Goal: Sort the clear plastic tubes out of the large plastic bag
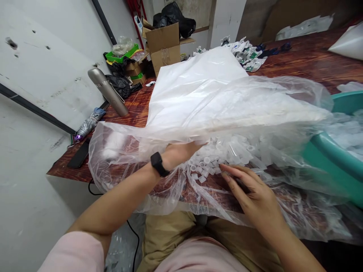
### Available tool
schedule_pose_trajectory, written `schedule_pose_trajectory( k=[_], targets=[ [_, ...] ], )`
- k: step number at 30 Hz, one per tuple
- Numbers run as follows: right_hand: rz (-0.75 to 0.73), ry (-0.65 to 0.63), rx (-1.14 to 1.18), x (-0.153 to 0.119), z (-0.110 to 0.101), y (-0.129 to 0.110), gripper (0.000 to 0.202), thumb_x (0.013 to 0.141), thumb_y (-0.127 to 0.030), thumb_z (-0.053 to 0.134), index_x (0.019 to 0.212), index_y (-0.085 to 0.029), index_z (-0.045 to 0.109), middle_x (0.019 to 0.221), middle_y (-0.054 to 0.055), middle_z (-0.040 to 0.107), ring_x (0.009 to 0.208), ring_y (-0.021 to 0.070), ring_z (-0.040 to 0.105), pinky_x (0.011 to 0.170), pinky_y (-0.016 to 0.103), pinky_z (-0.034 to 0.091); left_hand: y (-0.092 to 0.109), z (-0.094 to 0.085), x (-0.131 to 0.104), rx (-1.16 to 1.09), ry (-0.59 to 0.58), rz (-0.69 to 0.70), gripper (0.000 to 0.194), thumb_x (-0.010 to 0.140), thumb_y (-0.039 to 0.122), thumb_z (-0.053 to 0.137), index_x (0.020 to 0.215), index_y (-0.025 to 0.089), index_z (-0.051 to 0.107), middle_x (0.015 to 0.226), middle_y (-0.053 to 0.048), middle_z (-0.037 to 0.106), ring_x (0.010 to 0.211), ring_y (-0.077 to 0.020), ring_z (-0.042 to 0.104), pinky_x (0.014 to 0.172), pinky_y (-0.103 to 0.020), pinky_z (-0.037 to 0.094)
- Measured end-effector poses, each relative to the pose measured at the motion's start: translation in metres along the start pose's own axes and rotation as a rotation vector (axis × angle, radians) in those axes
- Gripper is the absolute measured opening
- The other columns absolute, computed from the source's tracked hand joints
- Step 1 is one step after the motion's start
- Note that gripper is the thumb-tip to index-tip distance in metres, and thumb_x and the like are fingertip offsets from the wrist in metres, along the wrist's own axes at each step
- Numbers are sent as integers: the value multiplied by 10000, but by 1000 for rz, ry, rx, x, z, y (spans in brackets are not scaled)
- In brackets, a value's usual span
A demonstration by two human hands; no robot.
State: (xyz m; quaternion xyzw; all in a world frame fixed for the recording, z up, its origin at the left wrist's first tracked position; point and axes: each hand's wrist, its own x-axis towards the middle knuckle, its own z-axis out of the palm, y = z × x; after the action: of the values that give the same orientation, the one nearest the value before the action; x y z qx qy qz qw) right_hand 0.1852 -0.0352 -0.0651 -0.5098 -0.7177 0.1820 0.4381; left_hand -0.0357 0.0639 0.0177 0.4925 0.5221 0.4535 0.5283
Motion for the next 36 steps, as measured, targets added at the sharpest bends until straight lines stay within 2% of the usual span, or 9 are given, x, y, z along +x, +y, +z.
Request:
schedule_pose_trajectory(
  k=[4,6,11,14,16,19,22,28,36],
  targets=[
    [34,44,22,-2,-5,-7,214,1046,-313,657,1224,-303,777,1181,47,784,1083,206,766,1003,348,610,0,-6,-38,103,-172,-11,311,781,474,932,871,213,790,802,-6,704,787,-207,663,695,-282,519],
    [59,62,60,-3,-8,-15,200,1041,-337,668,1205,-320,781,1175,34,789,1105,208,758,1031,354,598,-2,-7,-54,104,-281,-84,375,786,530,907,884,186,795,688,17,632,620,-139,551,583,-253,418],
    [424,90,382,-3,-9,-47,262,950,-503,777,1152,-338,799,1167,14,816,1060,204,782,965,304,626,-19,-8,-83,-221,-545,-395,591,838,675,816,1114,156,754,909,-50,760,525,-71,493,463,-214,348],
    [634,61,610,-3,-8,-60,326,910,-517,826,1170,-325,783,1156,17,841,1036,203,814,918,281,659,-24,-7,-95,-287,-589,-431,629,854,719,776,1137,161,714,990,-71,785,528,-68,522,467,-207,374],
    [639,41,685,-4,-10,-62,304,910,-496,835,1158,-327,783,1140,14,850,1039,207,826,917,281,669,-21,-8,-102,-189,-553,-410,576,849,680,805,1080,160,713,936,-39,770,558,-68,522,520,-204,408],
    [444,-27,635,-4,-19,-60,211,916,-430,840,1108,-355,797,1086,-6,856,983,194,839,837,233,682,-12,-11,-111,103,-468,-230,418,870,546,853,1014,172,736,900,0,746,719,-103,600,673,-210,465],
    [118,-119,449,-2,-31,-61,125,978,-332,762,1089,-380,797,1063,-22,842,986,173,830,828,201,673,-5,-15,-118,437,-432,133,296,951,455,810,1055,181,767,951,-17,762,860,-154,669,783,-244,486],
    [-340,-184,-80,-11,-38,-61,278,1093,-280,570,1346,-318,678,1178,7,822,1064,145,807,990,208,620,-8,-18,-130,913,-369,701,209,1080,201,580,1223,137,719,1033,-86,766,900,-217,720,767,-309,553],
    [-316,-233,-287,-22,-33,-60,382,1156,-421,391,1459,-240,536,1224,62,831,1037,172,831,878,245,665,-14,-17,-134,968,-335,743,187,1091,220,549,1198,167,692,1057,-69,771,896,-226,741,756,-329,589]
  ],
)
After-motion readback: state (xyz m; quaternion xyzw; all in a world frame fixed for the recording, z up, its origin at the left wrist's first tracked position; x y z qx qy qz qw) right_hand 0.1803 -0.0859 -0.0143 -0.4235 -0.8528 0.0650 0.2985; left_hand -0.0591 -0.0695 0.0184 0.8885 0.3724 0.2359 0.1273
